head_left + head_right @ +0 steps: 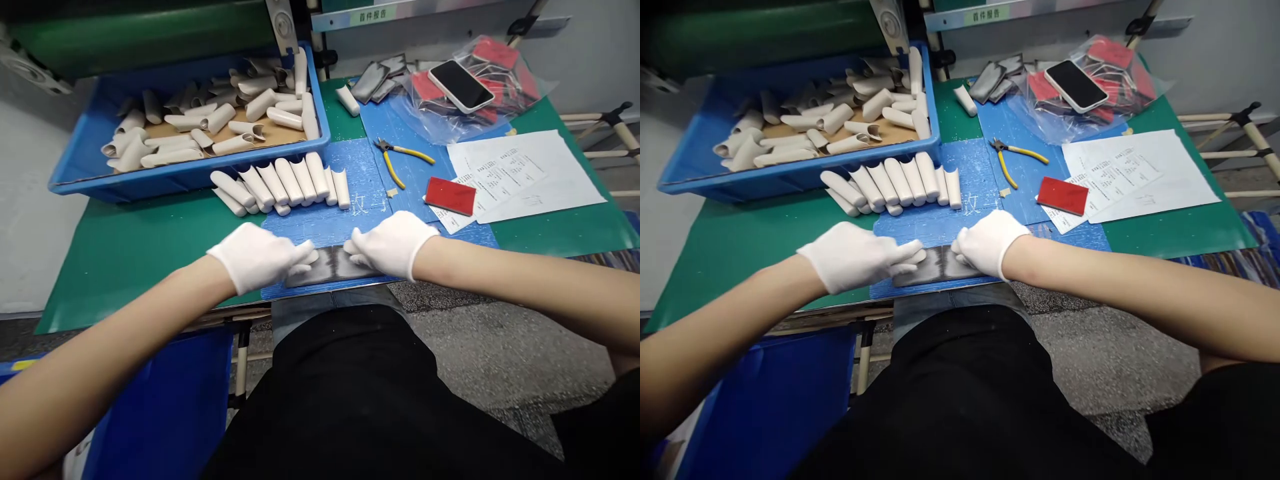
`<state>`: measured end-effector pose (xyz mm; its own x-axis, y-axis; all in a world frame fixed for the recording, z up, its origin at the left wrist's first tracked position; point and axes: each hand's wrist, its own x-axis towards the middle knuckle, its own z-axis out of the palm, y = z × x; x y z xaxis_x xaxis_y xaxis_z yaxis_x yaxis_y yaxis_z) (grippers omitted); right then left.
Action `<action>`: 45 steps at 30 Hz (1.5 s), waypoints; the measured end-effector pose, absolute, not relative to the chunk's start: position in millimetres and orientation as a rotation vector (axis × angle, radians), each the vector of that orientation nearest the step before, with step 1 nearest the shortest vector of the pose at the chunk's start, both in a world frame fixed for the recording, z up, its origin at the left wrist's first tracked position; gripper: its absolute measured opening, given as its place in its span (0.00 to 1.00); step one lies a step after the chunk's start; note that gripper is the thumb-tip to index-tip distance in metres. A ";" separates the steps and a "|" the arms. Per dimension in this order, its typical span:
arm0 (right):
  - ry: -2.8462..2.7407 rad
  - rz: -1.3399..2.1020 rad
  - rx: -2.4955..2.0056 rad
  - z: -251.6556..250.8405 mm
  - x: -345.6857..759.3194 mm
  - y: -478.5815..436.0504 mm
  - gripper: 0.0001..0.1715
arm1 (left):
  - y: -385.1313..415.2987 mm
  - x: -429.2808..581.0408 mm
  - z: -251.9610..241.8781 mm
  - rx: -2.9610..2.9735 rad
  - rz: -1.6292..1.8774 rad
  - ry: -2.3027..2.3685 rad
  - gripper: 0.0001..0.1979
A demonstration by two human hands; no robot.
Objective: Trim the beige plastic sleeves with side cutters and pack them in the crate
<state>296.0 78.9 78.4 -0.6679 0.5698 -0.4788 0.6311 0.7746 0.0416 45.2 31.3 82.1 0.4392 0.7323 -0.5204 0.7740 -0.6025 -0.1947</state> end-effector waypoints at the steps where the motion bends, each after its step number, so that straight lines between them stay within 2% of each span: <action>1: 2.475 -0.144 0.874 82.9 296.5 79.6 0.28 | 31.7 44.0 85.6 2.597 -0.922 1.332 0.24; 6: 2.514 -0.165 0.724 92.1 295.3 81.7 0.29 | 33.0 50.0 92.2 2.616 -0.865 1.290 0.25; 12: 2.553 -0.169 0.743 88.1 291.8 78.3 0.27 | 29.7 57.7 86.8 2.601 -0.842 1.370 0.29; 18: 2.579 -0.167 0.720 88.4 294.7 73.6 0.29 | 16.1 52.2 87.4 2.525 -0.862 1.342 0.26; 23: 2.574 -0.197 0.792 90.1 293.4 70.4 0.25 | 4.6 50.6 88.2 2.512 -0.831 1.374 0.27; 27: 2.609 -0.167 0.728 91.2 291.0 67.0 0.28 | 8.3 49.7 83.0 2.602 -0.759 1.420 0.28; 33: 2.497 -0.039 0.806 95.3 326.9 61.5 0.28 | -13.2 25.8 91.7 2.531 -0.853 1.432 0.26; 37: 2.754 -0.067 0.840 102.8 337.4 49.3 0.35 | -29.1 28.8 102.1 2.573 -0.639 1.640 0.32; 40: 2.869 0.004 0.953 99.9 336.5 39.6 0.40 | -30.9 35.1 102.0 2.556 -0.611 1.640 0.33; 45: 2.910 -0.010 0.958 90.6 333.0 43.7 0.40 | -21.4 36.1 99.6 2.529 -0.578 1.594 0.31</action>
